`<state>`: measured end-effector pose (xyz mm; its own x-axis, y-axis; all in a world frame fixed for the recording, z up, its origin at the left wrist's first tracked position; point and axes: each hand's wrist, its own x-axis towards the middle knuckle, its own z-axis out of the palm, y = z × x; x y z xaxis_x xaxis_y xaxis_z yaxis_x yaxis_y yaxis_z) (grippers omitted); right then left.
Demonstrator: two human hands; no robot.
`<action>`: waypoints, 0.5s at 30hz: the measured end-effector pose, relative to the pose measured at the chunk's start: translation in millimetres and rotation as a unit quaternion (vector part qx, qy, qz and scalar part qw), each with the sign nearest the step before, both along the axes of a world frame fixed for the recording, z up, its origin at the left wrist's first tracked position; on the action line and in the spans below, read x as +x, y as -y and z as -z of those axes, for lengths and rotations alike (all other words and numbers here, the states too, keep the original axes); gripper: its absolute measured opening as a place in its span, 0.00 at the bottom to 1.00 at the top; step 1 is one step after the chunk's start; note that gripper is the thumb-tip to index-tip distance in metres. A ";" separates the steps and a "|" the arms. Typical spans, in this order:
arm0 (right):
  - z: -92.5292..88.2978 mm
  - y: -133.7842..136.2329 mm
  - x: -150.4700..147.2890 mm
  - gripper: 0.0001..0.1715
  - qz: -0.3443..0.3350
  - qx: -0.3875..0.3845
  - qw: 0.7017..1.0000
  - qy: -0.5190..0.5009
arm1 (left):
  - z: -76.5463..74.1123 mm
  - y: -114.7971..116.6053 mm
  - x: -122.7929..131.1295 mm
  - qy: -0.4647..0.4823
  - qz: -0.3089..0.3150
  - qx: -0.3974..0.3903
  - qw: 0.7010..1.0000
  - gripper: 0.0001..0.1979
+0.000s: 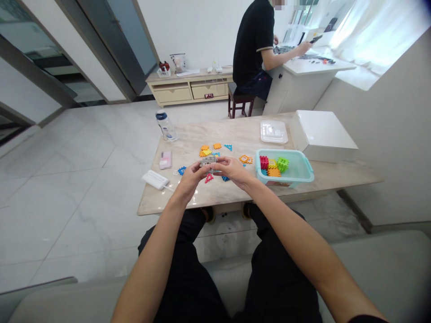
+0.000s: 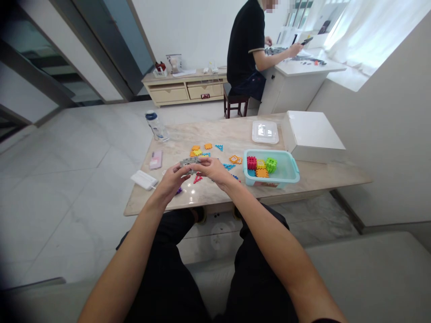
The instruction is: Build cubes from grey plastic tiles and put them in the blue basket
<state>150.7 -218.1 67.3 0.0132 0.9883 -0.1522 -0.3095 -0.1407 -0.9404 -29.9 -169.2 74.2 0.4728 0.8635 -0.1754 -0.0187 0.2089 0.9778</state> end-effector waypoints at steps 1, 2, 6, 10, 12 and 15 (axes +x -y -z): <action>0.7 -0.1 0.0 0.27 -0.002 -0.003 1.000 0.005 | 0.1 -1.6 -1.5 -0.011 0.007 0.000 1.000 0.23; 2.0 -0.4 -0.1 0.25 -0.003 -0.007 1.000 0.014 | 0.4 -3.3 -3.3 -0.024 0.018 0.004 1.000 0.23; 12.9 -2.8 -2.8 0.21 0.029 -0.043 0.996 0.076 | 4.5 -6.0 -12.3 -0.097 0.099 0.057 0.989 0.30; 25.7 -6.7 -11.0 0.25 0.089 -0.077 0.980 0.158 | 13.7 1.3 -17.0 -0.176 0.045 0.215 0.960 0.43; 29.8 -8.2 -16.4 0.25 0.080 -0.083 0.975 0.188 | 18.1 6.0 -15.2 -0.240 0.022 0.323 0.915 0.42; 34.9 -9.8 -23.9 0.20 0.054 -0.060 0.972 0.220 | 21.2 10.6 -9.3 -0.332 0.016 0.383 0.862 0.36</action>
